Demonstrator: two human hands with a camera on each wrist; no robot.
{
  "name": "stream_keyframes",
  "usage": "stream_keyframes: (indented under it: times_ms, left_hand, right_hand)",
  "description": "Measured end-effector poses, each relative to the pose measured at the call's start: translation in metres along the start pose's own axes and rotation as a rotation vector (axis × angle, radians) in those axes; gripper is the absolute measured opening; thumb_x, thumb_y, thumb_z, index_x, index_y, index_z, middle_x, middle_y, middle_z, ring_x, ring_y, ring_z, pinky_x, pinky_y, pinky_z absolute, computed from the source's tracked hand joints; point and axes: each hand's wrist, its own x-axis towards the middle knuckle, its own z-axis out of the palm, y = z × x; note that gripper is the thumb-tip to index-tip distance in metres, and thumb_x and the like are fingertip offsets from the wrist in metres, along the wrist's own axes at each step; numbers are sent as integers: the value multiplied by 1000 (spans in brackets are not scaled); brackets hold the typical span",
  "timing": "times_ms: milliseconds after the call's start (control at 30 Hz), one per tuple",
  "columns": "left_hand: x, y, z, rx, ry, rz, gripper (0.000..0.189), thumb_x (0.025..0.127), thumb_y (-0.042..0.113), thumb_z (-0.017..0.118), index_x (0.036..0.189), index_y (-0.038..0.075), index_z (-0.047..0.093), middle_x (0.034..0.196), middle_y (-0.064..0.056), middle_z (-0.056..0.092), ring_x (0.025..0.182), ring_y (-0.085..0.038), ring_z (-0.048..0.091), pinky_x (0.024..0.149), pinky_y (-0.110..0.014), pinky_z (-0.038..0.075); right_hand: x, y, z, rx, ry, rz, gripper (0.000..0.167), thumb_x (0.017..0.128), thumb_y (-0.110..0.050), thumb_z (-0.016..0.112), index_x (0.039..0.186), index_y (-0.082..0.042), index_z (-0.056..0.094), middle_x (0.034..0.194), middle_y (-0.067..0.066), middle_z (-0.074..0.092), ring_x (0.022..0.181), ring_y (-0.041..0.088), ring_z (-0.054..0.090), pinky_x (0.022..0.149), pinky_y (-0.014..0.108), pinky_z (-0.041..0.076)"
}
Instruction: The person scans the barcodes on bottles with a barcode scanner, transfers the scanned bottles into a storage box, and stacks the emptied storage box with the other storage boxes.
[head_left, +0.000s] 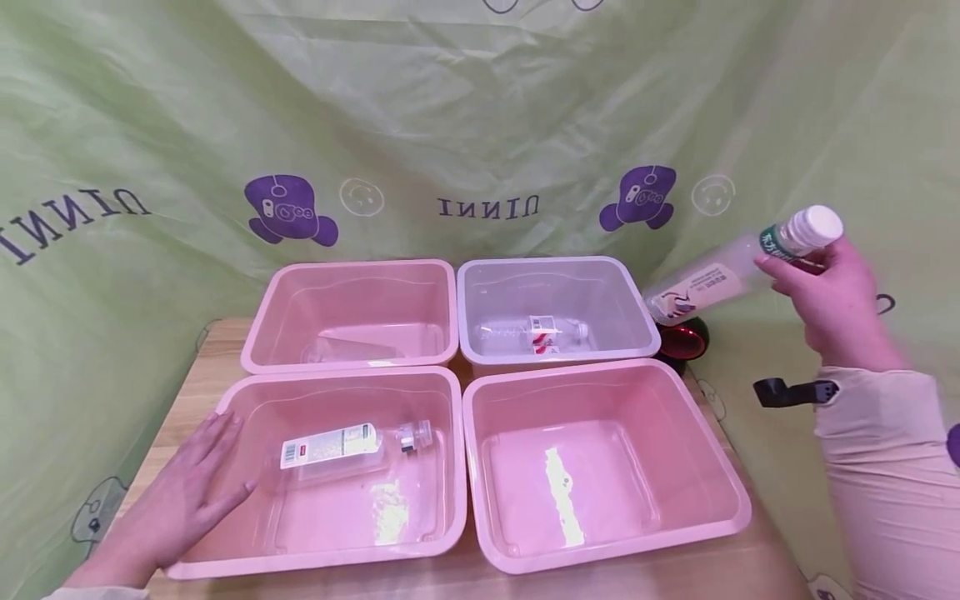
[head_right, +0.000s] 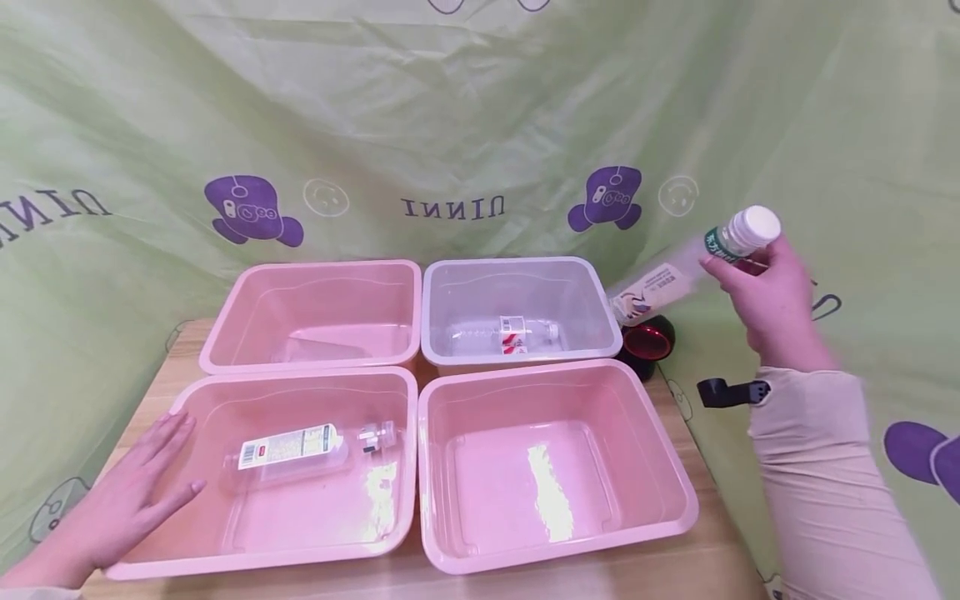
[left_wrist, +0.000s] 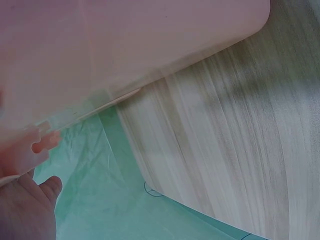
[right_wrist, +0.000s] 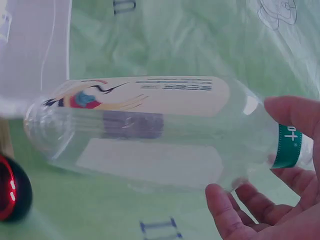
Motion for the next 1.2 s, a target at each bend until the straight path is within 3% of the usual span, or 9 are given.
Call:
stream_keyframes:
  times_ms: [133,267,500,767,1000,1200]
  left_hand:
    - [-1,-1,1,3,-2,4,83,94,30,72,157,-7,34,165,-24,26,158,-25,7,120,-19,-3]
    - [-5,-2,3,0,-2,5,83,93,29,73,157,-7,33,166,-24,26,157,-21,4,120,-18,-3]
    - [-7,-2,3,-8,9,-10,84,91,28,74,157,-6,35,165,-24,26,157,-17,2,118,-15,-2]
    - [-11,-1,6,-17,20,-3,81,90,27,76,153,-9,40,162,-26,31,156,-12,2,117,-12,-1]
    - [-6,-2,3,-7,44,26,81,89,27,77,152,-9,41,163,-24,32,156,-12,3,118,-14,1]
    - [-3,2,-2,0,42,13,80,89,27,76,152,-9,42,165,-20,30,156,-9,2,118,-13,1]
  right_hand:
    - [3,6,18,258,-48,31,41,94,-11,78,124,-24,54,119,-4,55,100,5,59,74,15,55]
    - [5,9,40,383,-119,61,44,94,-15,77,129,-24,52,123,-2,56,104,8,59,77,20,57]
    - [5,4,90,614,-248,116,38,98,-14,72,129,-18,50,114,0,60,99,13,59,81,26,58]
    - [1,-6,148,577,-359,190,26,104,-16,63,127,-21,50,115,2,56,103,14,55,82,26,58]
    - [0,-6,175,534,-394,212,21,107,-14,56,126,-22,49,119,4,52,107,16,54,85,25,58]
    - [-4,-2,198,588,-419,256,19,108,-15,54,126,-17,49,115,4,56,107,17,57,87,28,59]
